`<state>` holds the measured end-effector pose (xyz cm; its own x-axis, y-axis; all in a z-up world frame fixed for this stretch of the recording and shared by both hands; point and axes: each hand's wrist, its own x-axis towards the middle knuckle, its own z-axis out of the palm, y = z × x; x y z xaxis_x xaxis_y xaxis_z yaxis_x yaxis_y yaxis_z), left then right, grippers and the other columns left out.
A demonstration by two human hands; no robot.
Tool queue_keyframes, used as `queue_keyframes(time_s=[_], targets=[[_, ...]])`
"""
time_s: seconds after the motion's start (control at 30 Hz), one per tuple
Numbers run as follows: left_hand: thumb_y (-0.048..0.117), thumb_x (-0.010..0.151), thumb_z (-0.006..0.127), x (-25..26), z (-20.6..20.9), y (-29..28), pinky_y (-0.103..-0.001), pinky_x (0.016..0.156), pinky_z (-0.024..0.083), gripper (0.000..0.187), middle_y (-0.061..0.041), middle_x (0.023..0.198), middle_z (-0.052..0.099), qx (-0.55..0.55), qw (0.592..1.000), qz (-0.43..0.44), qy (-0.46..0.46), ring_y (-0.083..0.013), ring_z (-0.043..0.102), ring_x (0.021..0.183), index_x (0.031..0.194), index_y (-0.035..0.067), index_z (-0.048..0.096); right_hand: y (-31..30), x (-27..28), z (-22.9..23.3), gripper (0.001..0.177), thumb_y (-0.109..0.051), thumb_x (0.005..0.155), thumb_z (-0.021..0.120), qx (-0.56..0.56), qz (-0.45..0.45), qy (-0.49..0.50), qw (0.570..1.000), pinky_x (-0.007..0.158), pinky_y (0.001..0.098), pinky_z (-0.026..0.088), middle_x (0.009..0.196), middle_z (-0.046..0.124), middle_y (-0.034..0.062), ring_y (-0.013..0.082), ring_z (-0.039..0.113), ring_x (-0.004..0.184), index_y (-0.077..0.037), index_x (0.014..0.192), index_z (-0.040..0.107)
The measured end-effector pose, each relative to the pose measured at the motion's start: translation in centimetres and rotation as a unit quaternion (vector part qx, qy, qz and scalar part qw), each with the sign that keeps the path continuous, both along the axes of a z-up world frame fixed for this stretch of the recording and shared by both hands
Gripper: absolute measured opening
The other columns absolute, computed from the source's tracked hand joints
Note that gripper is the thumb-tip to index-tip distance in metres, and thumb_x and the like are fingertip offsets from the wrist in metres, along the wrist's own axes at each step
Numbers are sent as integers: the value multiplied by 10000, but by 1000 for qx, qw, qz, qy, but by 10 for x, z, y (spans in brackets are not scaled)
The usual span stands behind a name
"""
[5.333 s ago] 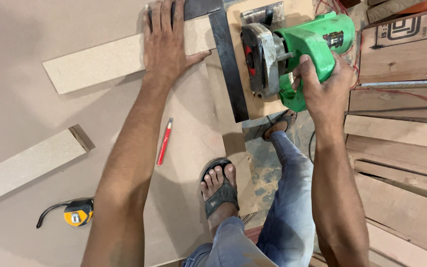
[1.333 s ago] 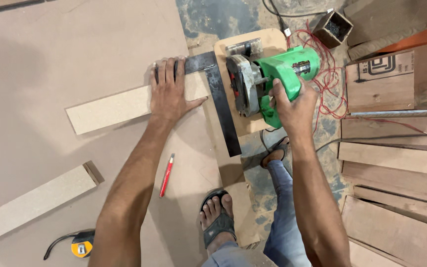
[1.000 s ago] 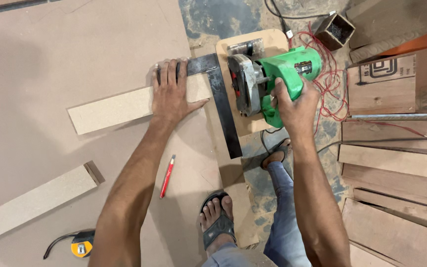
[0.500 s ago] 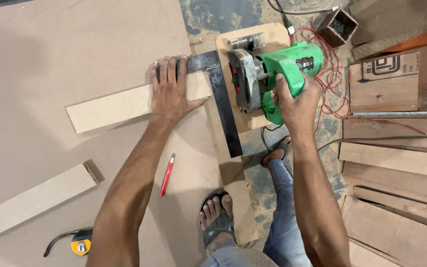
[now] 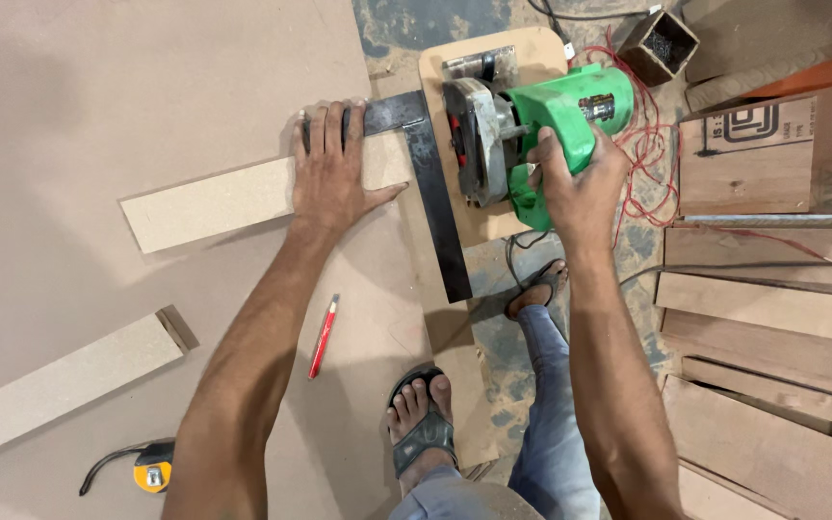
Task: The person measures and marks wooden planks with a pencil and tape measure, then uses a circular saw to cut the planks. The person also fits a small wooden piece into a cabinet frame.
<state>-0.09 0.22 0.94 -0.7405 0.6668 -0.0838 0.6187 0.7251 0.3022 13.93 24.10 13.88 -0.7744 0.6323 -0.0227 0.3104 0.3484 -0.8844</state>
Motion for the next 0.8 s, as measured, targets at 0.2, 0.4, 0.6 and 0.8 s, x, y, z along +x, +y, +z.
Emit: queue_keyframes(time_s=[0.2, 0.4, 0.6, 0.8], targets=[[831, 609, 789, -1, -4, -2, -648, 1214, 160, 1324, -193, 1501, 328, 8, 1000, 0, 0, -368, 232, 1454, 1564, 53, 304, 1, -3, 1, 207, -164, 1051, 674, -11, 9, 12, 1000, 527, 258, 509, 802, 713, 58, 104, 661, 603, 43, 1061, 665], [815, 652, 794, 0, -1, -2, -637, 1230, 155, 1316, -205, 1524, 321, 14, 1000, -5, 18, -378, 233, 1464, 1585, 32, 294, 0, -3, 2, 197, -151, 1058, 663, 2, 19, 7, 1000, 532, 265, 503, 773, 682, 45, 111, 656, 605, 43, 1029, 662], [787, 642, 810, 0, 3, -1, -637, 1233, 162, 1313, -198, 1522, 318, -3, 1000, 0, -10, -377, 230, 1463, 1581, 38, 282, 0, -3, 0, 205, -158, 1053, 688, 2, 10, 11, 1000, 533, 268, 504, 749, 655, 35, 112, 646, 600, 43, 1032, 655], [772, 631, 820, -1, 1, -1, -633, 1240, 151, 1317, -183, 1520, 317, 10, 1000, 2, -14, -371, 233, 1468, 1589, 49, 279, 1, -6, -1, 203, -161, 1061, 686, 6, 18, 21, 1000, 522, 265, 507, 764, 664, 35, 111, 655, 602, 38, 1038, 655]])
